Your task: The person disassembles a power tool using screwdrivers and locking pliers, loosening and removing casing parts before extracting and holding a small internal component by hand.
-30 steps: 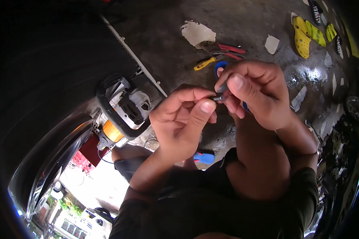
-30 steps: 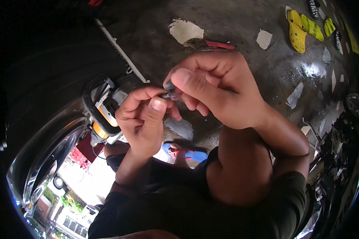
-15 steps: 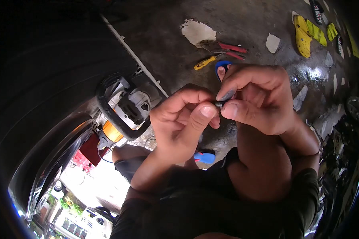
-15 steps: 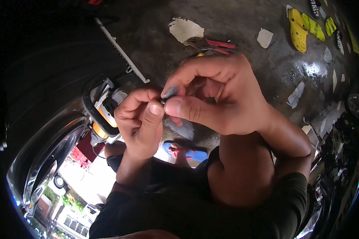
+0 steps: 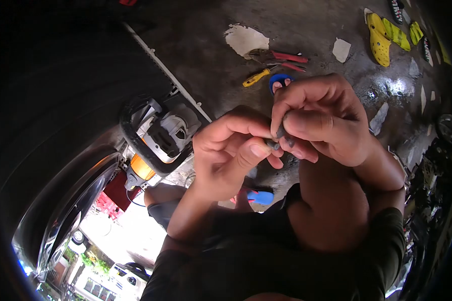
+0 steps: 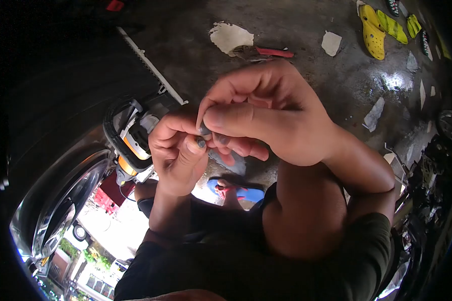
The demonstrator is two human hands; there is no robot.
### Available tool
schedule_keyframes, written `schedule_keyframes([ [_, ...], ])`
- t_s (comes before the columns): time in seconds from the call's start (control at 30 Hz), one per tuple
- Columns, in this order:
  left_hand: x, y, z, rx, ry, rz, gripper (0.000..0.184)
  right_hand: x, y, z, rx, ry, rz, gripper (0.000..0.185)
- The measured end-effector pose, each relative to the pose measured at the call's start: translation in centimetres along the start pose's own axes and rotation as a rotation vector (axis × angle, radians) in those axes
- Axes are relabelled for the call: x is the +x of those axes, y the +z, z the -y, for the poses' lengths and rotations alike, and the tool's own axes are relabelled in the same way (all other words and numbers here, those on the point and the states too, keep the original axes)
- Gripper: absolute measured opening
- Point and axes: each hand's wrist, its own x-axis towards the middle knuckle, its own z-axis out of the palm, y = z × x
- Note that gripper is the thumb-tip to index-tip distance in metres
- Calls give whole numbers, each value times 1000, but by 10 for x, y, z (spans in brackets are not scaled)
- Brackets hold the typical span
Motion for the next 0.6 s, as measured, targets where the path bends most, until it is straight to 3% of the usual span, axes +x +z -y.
schedule_keyframes([
  [0.23, 3, 2, 4, -62, 0, 9, 20, -3, 2, 2, -33, -81, 14, 17],
  [0.4, 3, 6, 1, -70, -12, -46, 18, 0, 3, -18, -4, -268, -3, 17],
  [0.5, 3, 10, -3, 87, 47, -118, 17, -3, -2, -11, -406, -376, -14, 18],
  [0.57, 3, 16, -5, 326, 131, -168, 17, -2, -11, 4, -926, -549, 24, 19],
  [0.6, 2, 18, -7, 474, 178, -195, 17, -4, -8, 3, -992, -577, -32, 19],
])
